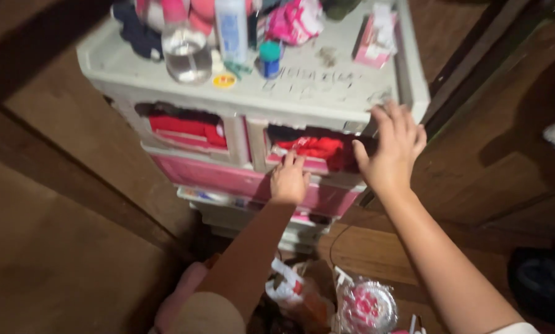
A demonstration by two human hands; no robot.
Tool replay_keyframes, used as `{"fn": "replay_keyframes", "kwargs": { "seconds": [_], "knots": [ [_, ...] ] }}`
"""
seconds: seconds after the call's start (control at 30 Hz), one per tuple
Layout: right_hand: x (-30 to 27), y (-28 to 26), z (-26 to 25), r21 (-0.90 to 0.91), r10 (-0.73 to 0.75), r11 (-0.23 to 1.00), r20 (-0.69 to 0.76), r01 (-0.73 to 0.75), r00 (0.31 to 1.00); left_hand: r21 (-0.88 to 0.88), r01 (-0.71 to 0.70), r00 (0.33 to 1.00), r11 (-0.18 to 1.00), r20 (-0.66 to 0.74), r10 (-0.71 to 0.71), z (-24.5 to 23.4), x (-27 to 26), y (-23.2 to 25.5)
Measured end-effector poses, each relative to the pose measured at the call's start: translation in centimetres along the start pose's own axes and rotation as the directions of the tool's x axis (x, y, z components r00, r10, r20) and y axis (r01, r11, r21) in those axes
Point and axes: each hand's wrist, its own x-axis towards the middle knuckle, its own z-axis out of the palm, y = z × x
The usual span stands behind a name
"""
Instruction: Organizing various household items and toys into a plastic multi-drawer storage unit.
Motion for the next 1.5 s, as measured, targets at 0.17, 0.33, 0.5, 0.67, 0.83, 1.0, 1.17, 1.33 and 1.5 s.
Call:
{"fn": "replay_keyframes", "kwargs": {
  "seconds": [0.17, 0.33, 0.5, 0.67, 0.83, 1.0, 1.17, 1.33, 1.5],
  "knots": [
    [-6.2, -4.6, 1.2, 0.159, -0.135, 0.975, -0.145, 0.158, 0.980, -0.008, -0.406, 0.837, 0.914, -0.404, 0.369, 0.5, -7.5, -6.2],
    [-17.0, -9.5, 9.4, 0.475, -0.163, 0.880, 0.262, 0.020, 0.951, -0.155, 0.020, 0.984, 0.988, -0.172, -0.046, 2.9, -16.1, -15.1],
    [-31.4, -6.3, 26.6, 0.348, 0.235, 0.516, 0.821, -0.783, 0.520, -0.231, 0.318, 0.928, 0.919, -0.121, -0.352, 6.4, -22.7, -21.6],
    [-34.9, -2.1, 39.2, -0.046, 0.126, -0.284, 0.988, -0.958, -0.085, -0.476, 0.515, 0.828, 0.713, 0.061, -0.558, 8.1, -25.7, -25.3],
    [-29.5, -5.1, 40.7, -0.041, 0.217, -0.494, 0.961, -0.869, -0.169, -0.484, 0.440, 0.858, 0.756, -0.021, -0.513, 10.8, -29.9, -28.1],
    [-31.8, -3.4, 44.1, 0.036, 0.294, -0.515, 0.946, -0.856, -0.137, -0.550, 0.673, 0.707, 0.494, 0.283, -0.649, 10.2, -31.2, -28.1],
    [-32.7, -4.2, 43.0, 0.081, 0.439, -0.475, 0.885, -0.876, -0.156, -0.619, 0.526, 0.807, 0.583, 0.147, -0.572, 12.2, -30.7, -29.3],
    [-32.5, -5.7, 40.0, 0.075, 0.458, -0.470, 0.873, -0.880, -0.169, -0.471, 0.450, 0.875, 0.759, 0.060, -0.481, 10.1, -24.3, -28.0],
    [-34.3, -6.2, 39.2, 0.058, 0.462, -0.501, 0.862, -0.863, -0.210, -0.386, 0.338, 0.929, 0.858, -0.011, -0.371, 10.5, -20.3, -27.6]
  ]
}}
